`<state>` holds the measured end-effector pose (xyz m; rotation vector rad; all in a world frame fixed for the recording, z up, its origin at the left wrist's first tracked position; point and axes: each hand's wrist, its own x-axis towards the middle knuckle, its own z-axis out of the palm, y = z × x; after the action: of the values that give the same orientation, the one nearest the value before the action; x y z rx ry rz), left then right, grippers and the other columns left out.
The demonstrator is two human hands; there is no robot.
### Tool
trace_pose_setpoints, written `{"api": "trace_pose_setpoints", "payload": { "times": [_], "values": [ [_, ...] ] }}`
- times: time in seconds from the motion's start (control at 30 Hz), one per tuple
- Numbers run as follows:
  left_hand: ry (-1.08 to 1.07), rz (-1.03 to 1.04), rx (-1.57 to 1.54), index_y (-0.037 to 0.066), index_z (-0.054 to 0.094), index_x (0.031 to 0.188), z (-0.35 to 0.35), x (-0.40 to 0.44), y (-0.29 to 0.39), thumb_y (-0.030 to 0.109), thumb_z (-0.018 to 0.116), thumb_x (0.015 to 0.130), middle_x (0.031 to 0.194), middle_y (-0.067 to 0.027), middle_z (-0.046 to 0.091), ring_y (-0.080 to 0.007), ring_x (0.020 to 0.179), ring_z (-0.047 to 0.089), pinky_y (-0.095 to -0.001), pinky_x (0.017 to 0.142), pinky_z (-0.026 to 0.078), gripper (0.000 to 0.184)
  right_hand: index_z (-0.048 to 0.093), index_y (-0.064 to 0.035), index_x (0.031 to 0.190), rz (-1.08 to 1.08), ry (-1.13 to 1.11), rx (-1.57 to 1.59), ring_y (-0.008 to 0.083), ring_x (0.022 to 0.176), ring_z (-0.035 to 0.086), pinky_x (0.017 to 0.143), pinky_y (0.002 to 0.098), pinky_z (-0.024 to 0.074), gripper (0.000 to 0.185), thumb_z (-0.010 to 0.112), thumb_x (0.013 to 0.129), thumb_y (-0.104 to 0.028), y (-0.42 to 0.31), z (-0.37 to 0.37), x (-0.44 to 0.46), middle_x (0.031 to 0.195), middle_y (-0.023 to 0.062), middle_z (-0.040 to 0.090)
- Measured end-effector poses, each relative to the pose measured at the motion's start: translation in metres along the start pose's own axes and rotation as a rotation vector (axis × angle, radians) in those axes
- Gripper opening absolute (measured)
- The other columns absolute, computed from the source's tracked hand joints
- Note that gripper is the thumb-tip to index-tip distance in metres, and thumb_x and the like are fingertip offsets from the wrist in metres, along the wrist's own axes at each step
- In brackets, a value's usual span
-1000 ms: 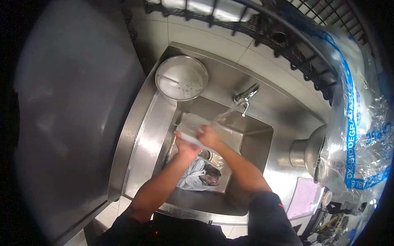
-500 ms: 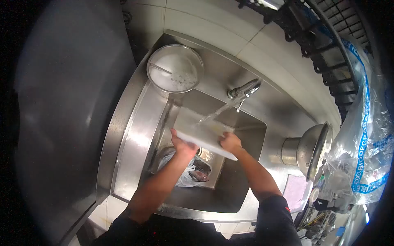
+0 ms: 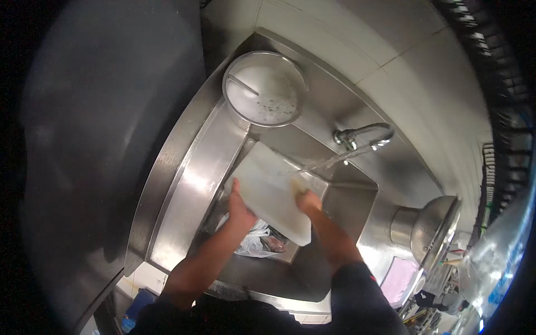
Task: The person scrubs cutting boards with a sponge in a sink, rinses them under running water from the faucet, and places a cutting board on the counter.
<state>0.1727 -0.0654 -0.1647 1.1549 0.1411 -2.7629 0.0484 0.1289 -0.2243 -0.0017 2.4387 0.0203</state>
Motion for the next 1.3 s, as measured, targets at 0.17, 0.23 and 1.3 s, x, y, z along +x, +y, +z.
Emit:
{"api": "trace_pose_setpoints", "payload": {
  "times": [0.17, 0.23, 1.3],
  "values": [
    [0.089, 0.0, 0.068, 0.012, 0.05, 0.13, -0.002, -0.009, 0.005, 0.058, 0.039, 0.095, 0.125, -0.0076, 0.057, -0.027, 0.118, 0.052, -0.0458, 0.101, 0.04, 0.059, 0.063, -0.0039, 0.096, -0.455, 0.218, 0.322, 0.0443, 0.096, 0.059, 0.084, 0.048, 0.0481, 0.033, 0.053, 0.087, -0.034, -0.166, 0.018, 0.042, 0.098, 0.0243, 0.065],
    [0.089, -0.004, 0.054, 0.012, 0.048, 0.132, -0.008, -0.005, 0.006, 0.059, 0.038, 0.095, 0.128, -0.0074, 0.055, -0.0268, 0.12, 0.05, -0.0459, 0.102, 0.039, 0.06, 0.063, -0.003, 0.1, -0.534, 0.244, 0.392, 0.0414, 0.101, 0.06, 0.086, 0.047, 0.0477, 0.037, 0.054, 0.087, -0.036, -0.077, 0.073, 0.111, 0.101, 0.0239, 0.065],
    [-0.175, -0.057, -0.047, 0.018, 0.046, 0.135, 0.019, -0.002, -0.008, 0.078, 0.037, 0.082, 0.136, -0.0106, 0.048, -0.0368, 0.124, 0.045, -0.0597, 0.098, 0.038, 0.081, 0.069, -0.0027, 0.103, -0.449, -0.107, 0.3, 0.0288, 0.092, 0.068, 0.085, 0.0404, 0.0512, 0.034, 0.06, 0.085, -0.03, -0.035, -0.076, -0.079, 0.099, 0.0185, 0.069]
  ]
}}
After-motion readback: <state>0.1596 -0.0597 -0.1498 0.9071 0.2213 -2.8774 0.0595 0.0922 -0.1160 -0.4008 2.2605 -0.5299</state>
